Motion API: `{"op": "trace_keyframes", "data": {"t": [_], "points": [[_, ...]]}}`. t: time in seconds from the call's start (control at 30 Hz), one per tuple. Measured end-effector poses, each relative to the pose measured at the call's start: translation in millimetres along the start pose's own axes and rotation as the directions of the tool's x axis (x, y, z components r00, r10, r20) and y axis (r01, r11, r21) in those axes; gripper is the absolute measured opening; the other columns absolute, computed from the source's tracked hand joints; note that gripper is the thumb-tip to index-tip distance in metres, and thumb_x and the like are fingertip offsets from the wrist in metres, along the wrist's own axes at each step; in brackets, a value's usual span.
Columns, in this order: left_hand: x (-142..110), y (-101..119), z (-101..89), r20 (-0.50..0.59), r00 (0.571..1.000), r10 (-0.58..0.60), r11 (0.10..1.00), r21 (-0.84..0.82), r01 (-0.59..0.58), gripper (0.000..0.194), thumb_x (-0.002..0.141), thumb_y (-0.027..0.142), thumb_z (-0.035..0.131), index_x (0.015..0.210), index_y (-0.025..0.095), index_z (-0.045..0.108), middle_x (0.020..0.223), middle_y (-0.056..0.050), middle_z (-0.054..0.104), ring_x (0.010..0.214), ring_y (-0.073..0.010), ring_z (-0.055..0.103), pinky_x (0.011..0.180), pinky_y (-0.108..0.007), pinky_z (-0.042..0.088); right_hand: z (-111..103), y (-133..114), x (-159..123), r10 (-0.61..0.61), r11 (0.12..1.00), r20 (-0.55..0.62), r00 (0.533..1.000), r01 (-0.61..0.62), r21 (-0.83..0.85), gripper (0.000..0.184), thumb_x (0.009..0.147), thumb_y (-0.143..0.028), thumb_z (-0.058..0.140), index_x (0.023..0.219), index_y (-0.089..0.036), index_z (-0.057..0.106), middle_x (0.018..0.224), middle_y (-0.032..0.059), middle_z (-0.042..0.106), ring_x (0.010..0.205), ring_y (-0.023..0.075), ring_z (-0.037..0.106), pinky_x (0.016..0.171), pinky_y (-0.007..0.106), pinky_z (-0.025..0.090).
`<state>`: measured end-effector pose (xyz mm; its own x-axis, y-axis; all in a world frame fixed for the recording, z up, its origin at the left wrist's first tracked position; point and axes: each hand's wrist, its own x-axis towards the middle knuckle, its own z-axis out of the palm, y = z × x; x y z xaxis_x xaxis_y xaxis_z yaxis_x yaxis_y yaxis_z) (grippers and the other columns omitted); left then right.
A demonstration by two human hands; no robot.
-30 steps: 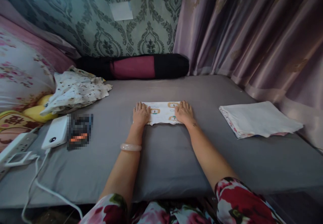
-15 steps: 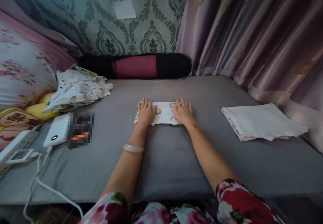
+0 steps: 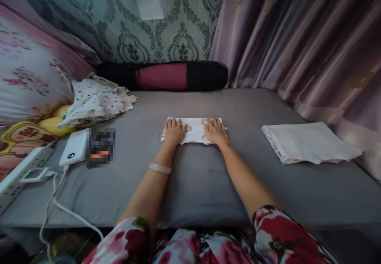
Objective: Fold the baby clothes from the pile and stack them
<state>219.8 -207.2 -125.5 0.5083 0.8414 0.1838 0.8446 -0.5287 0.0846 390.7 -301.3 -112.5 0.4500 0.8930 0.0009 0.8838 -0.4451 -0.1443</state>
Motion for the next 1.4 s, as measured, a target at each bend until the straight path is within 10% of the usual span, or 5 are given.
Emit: {"op": "trace_keyframes", "data": {"t": [0.93,1.4], "points": [[-0.8,35.4,-8.7,0.114,0.985,0.127,0.989,-0.092,-0.117,0.044,0.099,0.033,0.027,0.13,0.017,0.053,0.147,-0.014,0.045,0.14,-0.0278,0.034,0.115,-0.053,0.021,11.4,-43.5,5.0,-0.13,0.99,-0.04,0.991,0.131,0.041,0.05,0.098,-0.03,0.028,0.143,-0.012,0.042,0.153,0.0172,0.034,0.142,0.0301,0.026,0.113,0.051,0.016],[-20.3,-13.2,-18.5,0.02,0.977,0.212,0.974,-0.084,-0.21,0.033,0.097,0.035,0.038,0.121,0.021,0.056,0.136,-0.013,0.054,0.135,-0.0272,0.039,0.114,-0.055,0.021,10.1,-51.7,4.1,-0.134,0.99,-0.035,0.99,0.136,0.046,0.05,0.098,-0.032,0.03,0.14,-0.011,0.045,0.15,0.0185,0.037,0.14,0.0306,0.03,0.112,0.052,0.017]]}}
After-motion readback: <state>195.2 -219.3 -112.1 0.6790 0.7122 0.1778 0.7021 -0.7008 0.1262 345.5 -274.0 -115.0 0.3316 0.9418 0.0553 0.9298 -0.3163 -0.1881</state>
